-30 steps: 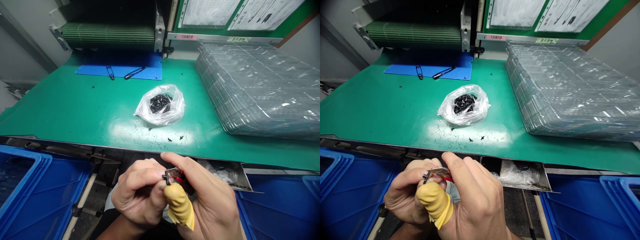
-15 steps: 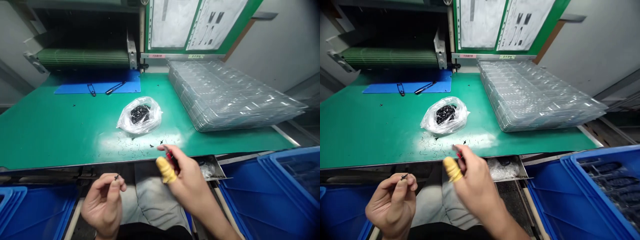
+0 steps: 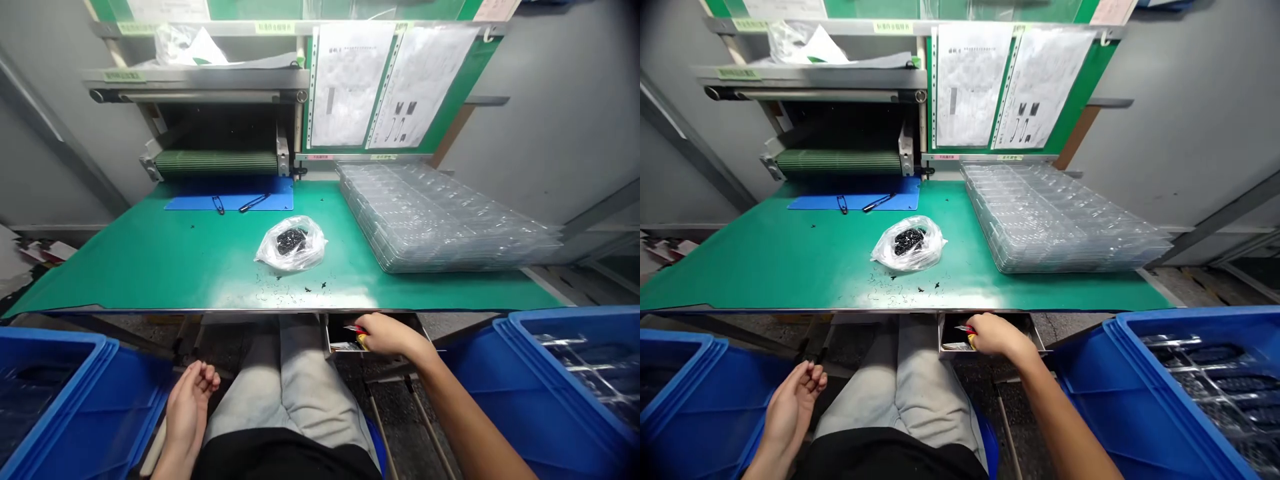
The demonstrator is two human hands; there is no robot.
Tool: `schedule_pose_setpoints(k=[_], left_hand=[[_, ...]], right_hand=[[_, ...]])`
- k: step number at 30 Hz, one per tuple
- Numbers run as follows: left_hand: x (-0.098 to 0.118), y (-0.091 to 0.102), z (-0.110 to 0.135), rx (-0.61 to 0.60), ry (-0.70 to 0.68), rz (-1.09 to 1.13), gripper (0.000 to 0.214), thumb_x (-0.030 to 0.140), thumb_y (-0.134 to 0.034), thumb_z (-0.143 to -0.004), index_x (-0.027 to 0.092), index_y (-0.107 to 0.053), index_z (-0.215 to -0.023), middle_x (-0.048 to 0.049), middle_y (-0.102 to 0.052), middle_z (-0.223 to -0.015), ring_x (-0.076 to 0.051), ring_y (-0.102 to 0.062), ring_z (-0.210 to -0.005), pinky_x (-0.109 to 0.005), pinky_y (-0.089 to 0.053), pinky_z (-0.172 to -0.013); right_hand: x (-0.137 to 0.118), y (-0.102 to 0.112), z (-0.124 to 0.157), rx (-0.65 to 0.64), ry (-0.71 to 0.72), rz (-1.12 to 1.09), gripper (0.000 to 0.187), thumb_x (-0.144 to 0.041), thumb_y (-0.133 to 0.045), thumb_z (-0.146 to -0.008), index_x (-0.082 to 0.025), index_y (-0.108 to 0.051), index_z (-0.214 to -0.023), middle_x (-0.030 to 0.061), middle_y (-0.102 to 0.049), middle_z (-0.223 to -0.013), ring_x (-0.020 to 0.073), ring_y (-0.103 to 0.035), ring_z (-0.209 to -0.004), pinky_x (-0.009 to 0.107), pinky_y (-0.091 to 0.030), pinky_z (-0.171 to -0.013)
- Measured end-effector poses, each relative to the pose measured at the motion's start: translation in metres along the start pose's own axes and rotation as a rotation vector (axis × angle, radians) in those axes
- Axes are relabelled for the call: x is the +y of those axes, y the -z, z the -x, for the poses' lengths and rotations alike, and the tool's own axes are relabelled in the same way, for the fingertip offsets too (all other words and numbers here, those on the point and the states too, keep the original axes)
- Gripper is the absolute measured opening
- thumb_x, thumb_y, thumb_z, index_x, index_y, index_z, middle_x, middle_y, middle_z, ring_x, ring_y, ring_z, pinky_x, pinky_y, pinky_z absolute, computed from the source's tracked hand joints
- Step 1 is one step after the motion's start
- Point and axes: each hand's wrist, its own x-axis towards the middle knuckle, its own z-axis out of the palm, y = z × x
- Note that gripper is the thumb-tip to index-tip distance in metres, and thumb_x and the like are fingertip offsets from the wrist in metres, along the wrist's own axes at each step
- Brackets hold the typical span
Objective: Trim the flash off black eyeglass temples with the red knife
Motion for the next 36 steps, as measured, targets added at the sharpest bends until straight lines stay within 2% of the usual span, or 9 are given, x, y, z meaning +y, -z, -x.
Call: schedule_pose_setpoints(k=[6,9,12,16,19,24,27,30,36], left_hand=[[0.003,0.028,0.002,0.109,-0.028,-0.001,0.033,0.036,-0.071,-0.057,0.018,-0.045,-0.065,0.0066,-0.048,-0.05,-0.008,-0.049,-0.049,-0.017,-0.045,-0.048],[0.002,0.028,0.003,0.137,-0.116,-0.048,0.034,0.038,-0.07,-0.055,0.018,-0.047,-0.069,0.007,-0.049,-0.051,-0.008,-0.048,-0.047,-0.018,-0.043,-0.047],[0.008,0.01,0.007,0.104,-0.289,-0.169,0.039,0.042,-0.073,-0.053,0.018,-0.053,-0.076,0.0048,-0.055,-0.054,-0.011,-0.051,-0.047,-0.021,-0.044,-0.048],[0.047,-0.041,0.003,-0.116,-0.572,-0.439,0.032,0.046,-0.071,-0.069,0.017,-0.064,-0.082,-0.001,-0.063,-0.064,-0.017,-0.06,-0.06,-0.027,-0.05,-0.059],[0.094,-0.102,-0.024,-0.284,-0.768,-0.672,0.025,0.042,-0.063,-0.084,0.018,-0.067,-0.09,-0.0019,-0.067,-0.078,-0.018,-0.063,-0.073,-0.03,-0.051,-0.072],[0.157,-0.224,-0.123,-0.373,-0.892,-1.055,0.02,0.033,-0.061,-0.091,0.015,-0.066,-0.099,-0.0065,-0.067,-0.102,-0.02,-0.063,-0.093,-0.042,-0.051,-0.089],[0.168,-0.276,-0.181,-0.284,-0.858,-1.225,0.03,0.031,-0.061,-0.091,0.014,-0.06,-0.116,-0.0104,-0.06,-0.122,-0.025,-0.059,-0.109,-0.048,-0.049,-0.094],[0.166,-0.302,-0.218,-0.266,-0.791,-1.372,0.036,0.032,-0.058,-0.093,0.012,-0.057,-0.123,-0.0114,-0.056,-0.129,-0.025,-0.058,-0.112,-0.048,-0.048,-0.096],[0.169,-0.317,-0.231,-0.352,-0.678,-1.525,0.025,0.031,-0.062,-0.091,0.014,-0.063,-0.111,-0.0088,-0.064,-0.113,-0.022,-0.063,-0.101,-0.043,-0.054,-0.087]], right_hand=[[0.005,0.002,-0.009,-0.175,-0.054,0.075,0.023,-0.035,-0.062,-0.094,-0.013,-0.064,-0.089,0.0011,-0.065,-0.085,0.0148,-0.063,-0.073,0.031,-0.054,-0.069],[0.007,0.004,-0.001,-0.118,-0.032,0.065,0.025,-0.036,-0.061,-0.094,-0.013,-0.064,-0.086,0.0004,-0.064,-0.082,0.0154,-0.062,-0.074,0.032,-0.053,-0.071],[0.006,0.007,0.011,-0.002,0.027,0.034,0.023,-0.033,-0.059,-0.094,-0.014,-0.063,-0.081,0.0002,-0.063,-0.077,0.0163,-0.062,-0.075,0.033,-0.051,-0.075],[0.008,0.011,0.022,0.121,0.092,-0.053,0.024,-0.03,-0.046,-0.092,-0.014,-0.063,-0.087,0.009,-0.067,-0.084,0.0232,-0.062,-0.08,0.036,-0.048,-0.075],[0.013,0.012,0.024,0.163,0.126,-0.148,0.042,-0.041,-0.032,-0.091,-0.015,-0.063,-0.102,0.0134,-0.068,-0.102,0.0272,-0.063,-0.094,0.037,-0.048,-0.084],[0.022,0.006,0.022,0.23,0.055,-0.554,0.043,-0.047,-0.041,-0.083,-0.021,-0.063,-0.109,0.0095,-0.064,-0.118,0.0285,-0.057,-0.112,0.032,-0.044,-0.096],[0.025,0.002,0.023,0.278,-0.007,-0.805,0.037,-0.039,-0.045,-0.081,-0.022,-0.058,-0.111,0.0051,-0.064,-0.095,0.0187,-0.061,-0.073,0.026,-0.048,-0.067],[0.027,0.002,0.028,0.243,-0.048,-0.987,0.037,-0.035,-0.045,-0.081,-0.02,-0.05,-0.114,-0.006,-0.044,-0.061,0.0092,-0.039,-0.044,0.022,-0.033,-0.046],[0.027,0.009,0.038,0.309,-0.045,-1.108,0.033,-0.036,-0.051,-0.082,-0.019,-0.049,-0.111,-0.0092,-0.039,-0.058,0.0067,-0.035,-0.042,0.02,-0.027,-0.044]])
